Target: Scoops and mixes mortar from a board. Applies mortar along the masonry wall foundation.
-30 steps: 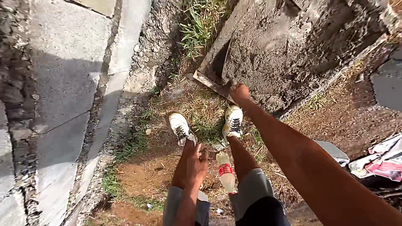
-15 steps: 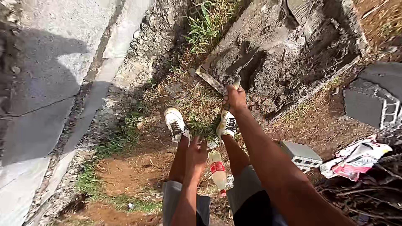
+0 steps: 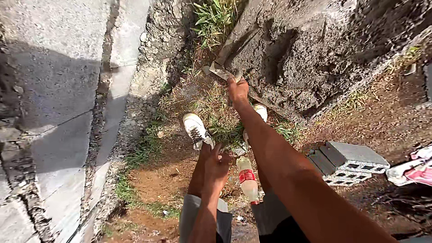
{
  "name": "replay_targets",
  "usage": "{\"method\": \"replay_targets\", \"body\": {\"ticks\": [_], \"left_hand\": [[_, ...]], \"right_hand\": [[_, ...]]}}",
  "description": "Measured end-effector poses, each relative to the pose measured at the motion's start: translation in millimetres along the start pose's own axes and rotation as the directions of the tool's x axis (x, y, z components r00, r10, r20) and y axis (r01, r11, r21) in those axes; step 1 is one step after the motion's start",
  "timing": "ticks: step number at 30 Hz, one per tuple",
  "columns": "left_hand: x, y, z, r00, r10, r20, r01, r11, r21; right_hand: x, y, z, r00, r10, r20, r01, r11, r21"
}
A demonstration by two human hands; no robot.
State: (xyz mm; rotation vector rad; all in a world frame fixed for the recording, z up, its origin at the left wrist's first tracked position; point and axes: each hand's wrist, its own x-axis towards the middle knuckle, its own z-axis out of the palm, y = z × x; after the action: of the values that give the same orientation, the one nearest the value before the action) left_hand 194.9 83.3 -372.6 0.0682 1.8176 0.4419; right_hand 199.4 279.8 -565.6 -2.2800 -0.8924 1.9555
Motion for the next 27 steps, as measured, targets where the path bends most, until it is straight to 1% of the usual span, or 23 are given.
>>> {"method": "replay_targets", "body": {"ticks": [2, 3, 5, 7, 10, 14, 17, 20, 22, 23, 24, 26, 27], "left_hand": [[-1.5, 2.6, 5.0, 1.000, -0.016, 0.023, 0.016, 0.999, 0.034], [-1.9, 4.6, 6.5, 0.999, -0.022, 0.026, 0.021, 0.999, 0.048], [-2.5, 8.8, 8.1, 0.999, -0.039, 0.023, 0.037, 0.996, 0.076], [-0.7, 14.9, 10.5, 0.999, -0.046, 0.017, 0.045, 0.995, 0.089], [0.7, 24.8, 15.1, 0.999, -0.035, 0.024, 0.032, 0.994, 0.108], [2.6, 37.2, 22.7, 0.998, -0.006, 0.057, 0.000, 0.994, 0.108], [6.2, 42.6, 18.1, 0.999, 0.002, 0.049, -0.005, 0.998, 0.061], [7.4, 39.2, 11.5, 1.000, -0.009, 0.025, 0.009, 1.000, 0.020], [9.0, 33.0, 9.2, 1.000, 0.004, 0.029, -0.004, 1.000, 0.012], [8.2, 30.0, 7.8, 0.999, 0.013, 0.030, -0.014, 1.000, 0.014], [7.0, 27.4, 6.0, 0.999, 0.019, 0.032, -0.019, 1.000, 0.015], [5.0, 22.0, 2.7, 1.000, 0.010, 0.016, -0.010, 1.000, -0.006], [4.1, 19.5, 1.2, 1.000, -0.002, 0.007, 0.002, 1.000, -0.015]], "right_hand": [[5.5, -4.6, 8.0, 1.000, 0.000, 0.005, 0.000, 1.000, -0.001], [6.9, -5.5, 12.5, 1.000, 0.005, -0.007, -0.005, 0.999, -0.040], [2.1, -7.9, 10.2, 1.000, 0.026, -0.006, -0.026, 0.973, -0.228], [-2.3, -15.7, -6.7, 0.997, 0.067, 0.028, -0.049, 0.904, -0.424], [-1.8, -20.7, -56.6, 0.992, 0.095, 0.087, -0.021, 0.784, -0.621], [7.7, -18.1, -131.8, 0.992, 0.085, 0.091, 0.027, 0.571, -0.821], [17.0, -15.8, -184.2, 0.996, 0.059, 0.071, 0.045, 0.359, -0.932], [14.2, -24.5, -244.5, 0.997, 0.058, 0.042, 0.035, 0.122, -0.992], [9.0, -43.4, -274.9, 0.999, 0.023, 0.036, 0.035, 0.021, -0.999], [7.6, -52.8, -286.5, 0.999, 0.001, 0.045, 0.045, -0.006, -0.999], [7.4, -60.2, -298.3, 0.998, -0.026, 0.055, 0.055, -0.001, -0.998], [2.2, -77.2, -318.0, 0.998, -0.057, 0.038, 0.042, 0.068, -0.997], [-4.8, -89.6, -321.1, 0.999, -0.052, 0.012, 0.018, 0.108, -0.994]]}}
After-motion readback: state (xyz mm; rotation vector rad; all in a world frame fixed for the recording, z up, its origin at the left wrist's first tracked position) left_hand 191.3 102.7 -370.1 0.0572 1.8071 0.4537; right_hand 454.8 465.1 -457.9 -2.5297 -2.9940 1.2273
